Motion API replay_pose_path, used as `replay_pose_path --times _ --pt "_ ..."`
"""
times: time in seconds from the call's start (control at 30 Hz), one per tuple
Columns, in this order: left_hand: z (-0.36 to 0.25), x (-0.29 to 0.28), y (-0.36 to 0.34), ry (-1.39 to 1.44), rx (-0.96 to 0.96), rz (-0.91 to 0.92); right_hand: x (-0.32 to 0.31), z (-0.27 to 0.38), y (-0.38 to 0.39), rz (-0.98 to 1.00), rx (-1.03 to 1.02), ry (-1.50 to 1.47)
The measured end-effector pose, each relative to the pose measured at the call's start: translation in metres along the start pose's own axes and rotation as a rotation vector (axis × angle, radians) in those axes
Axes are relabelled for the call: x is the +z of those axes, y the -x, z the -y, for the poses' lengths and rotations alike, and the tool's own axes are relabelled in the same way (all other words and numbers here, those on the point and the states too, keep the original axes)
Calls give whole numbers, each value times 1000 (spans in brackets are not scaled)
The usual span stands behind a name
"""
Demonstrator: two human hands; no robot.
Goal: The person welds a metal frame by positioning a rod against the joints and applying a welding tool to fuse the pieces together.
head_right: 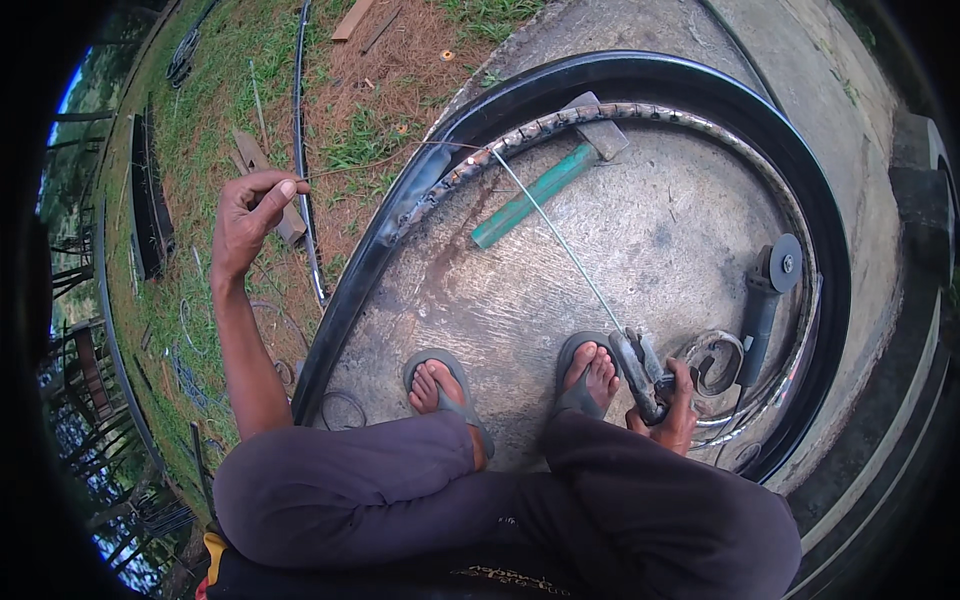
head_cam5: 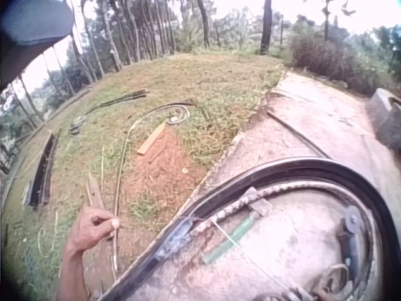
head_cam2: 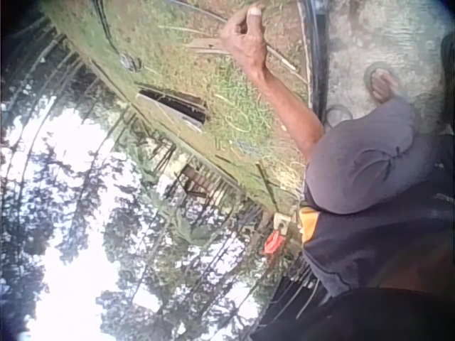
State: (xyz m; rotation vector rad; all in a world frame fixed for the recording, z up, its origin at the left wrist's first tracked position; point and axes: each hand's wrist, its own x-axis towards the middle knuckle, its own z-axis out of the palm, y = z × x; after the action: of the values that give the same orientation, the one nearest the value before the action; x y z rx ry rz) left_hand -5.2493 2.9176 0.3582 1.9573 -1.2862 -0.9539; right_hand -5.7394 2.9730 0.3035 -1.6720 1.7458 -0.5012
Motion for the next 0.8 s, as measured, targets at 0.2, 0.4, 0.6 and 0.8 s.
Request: replay_pose_path --times 0.2,0.4,0.6,0.8 --pt "0 2 -1 17 9 -6 -1 1 0 1 6 40" --pt "2 1 0 11 -9 -10 -4 2 -2 66 7 60" --pt "4 2 -1 21 0 -11 -3 2 -2 45 -1 36" --pt "-1 2 0 33 -10 -8 0 -8 0 12 -24 20"
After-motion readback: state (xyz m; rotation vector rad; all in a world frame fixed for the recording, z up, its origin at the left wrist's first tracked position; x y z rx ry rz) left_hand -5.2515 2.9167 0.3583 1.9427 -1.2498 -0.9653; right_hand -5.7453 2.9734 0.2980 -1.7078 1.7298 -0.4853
